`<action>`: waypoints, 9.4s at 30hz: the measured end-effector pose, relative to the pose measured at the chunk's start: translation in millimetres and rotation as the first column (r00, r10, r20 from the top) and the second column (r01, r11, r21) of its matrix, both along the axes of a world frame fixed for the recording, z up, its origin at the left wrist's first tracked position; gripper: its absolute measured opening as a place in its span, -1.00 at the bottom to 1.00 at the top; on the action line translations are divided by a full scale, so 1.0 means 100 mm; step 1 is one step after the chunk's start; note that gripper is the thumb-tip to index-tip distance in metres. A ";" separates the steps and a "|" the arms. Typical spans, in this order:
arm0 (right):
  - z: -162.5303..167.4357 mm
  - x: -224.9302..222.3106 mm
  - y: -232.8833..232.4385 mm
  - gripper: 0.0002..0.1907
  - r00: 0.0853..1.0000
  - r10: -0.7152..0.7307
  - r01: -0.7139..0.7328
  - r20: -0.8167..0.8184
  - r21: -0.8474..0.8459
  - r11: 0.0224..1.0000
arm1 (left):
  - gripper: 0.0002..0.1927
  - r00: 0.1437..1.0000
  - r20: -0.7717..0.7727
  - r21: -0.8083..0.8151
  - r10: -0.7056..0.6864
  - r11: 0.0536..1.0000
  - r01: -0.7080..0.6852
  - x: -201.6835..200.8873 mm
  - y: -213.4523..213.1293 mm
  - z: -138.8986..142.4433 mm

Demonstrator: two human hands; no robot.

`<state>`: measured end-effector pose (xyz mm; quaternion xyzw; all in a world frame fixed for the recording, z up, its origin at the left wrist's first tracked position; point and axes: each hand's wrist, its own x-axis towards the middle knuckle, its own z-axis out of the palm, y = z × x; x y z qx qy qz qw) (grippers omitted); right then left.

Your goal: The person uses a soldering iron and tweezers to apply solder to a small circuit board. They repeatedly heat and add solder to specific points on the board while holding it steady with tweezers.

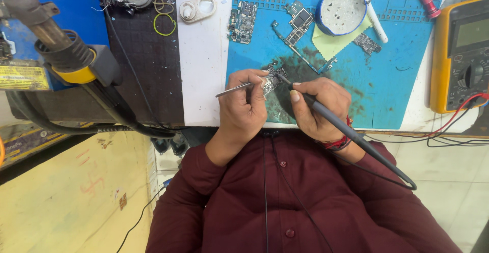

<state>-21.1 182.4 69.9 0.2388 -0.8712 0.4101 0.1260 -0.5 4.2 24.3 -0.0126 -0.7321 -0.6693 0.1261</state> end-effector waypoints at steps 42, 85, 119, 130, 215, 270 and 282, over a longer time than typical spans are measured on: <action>-0.01 0.02 -0.01 -0.78 0.986 0.073 -0.052 -0.148 0.140 0.989 | -0.86 1.000 -0.005 -0.015 0.002 1.000 -0.002 -0.01 0.00 0.00; 0.04 0.03 -0.02 -0.77 0.986 -0.018 0.046 -0.166 0.169 0.984 | -0.82 0.999 -0.029 -0.031 0.019 0.999 -0.020 -0.02 0.00 -0.02; 0.04 0.03 -0.02 -0.76 0.987 -0.021 0.047 -0.162 0.155 0.987 | -0.82 1.000 -0.020 -0.032 0.018 0.999 -0.018 -0.02 0.00 -0.01; 0.04 0.03 -0.02 -0.77 0.985 -0.023 0.050 -0.170 0.157 0.986 | -0.84 1.000 -0.017 -0.034 0.023 0.999 -0.023 -0.02 0.01 -0.01; 0.07 -0.02 -0.10 -0.75 0.999 0.013 -0.005 -0.042 0.183 0.983 | -0.87 0.997 -0.068 0.150 -0.019 0.988 0.029 0.01 -0.03 -0.01; 0.00 -0.01 0.00 -0.85 0.999 -0.001 0.000 0.036 0.051 0.999 | -0.85 0.997 -0.058 0.000 0.057 0.998 -0.057 -0.03 0.00 -0.05; -0.01 0.00 0.00 -0.89 0.999 -0.034 0.033 0.018 0.037 0.999 | -0.87 0.998 -0.030 0.012 0.063 0.998 -0.063 -0.03 0.01 -0.05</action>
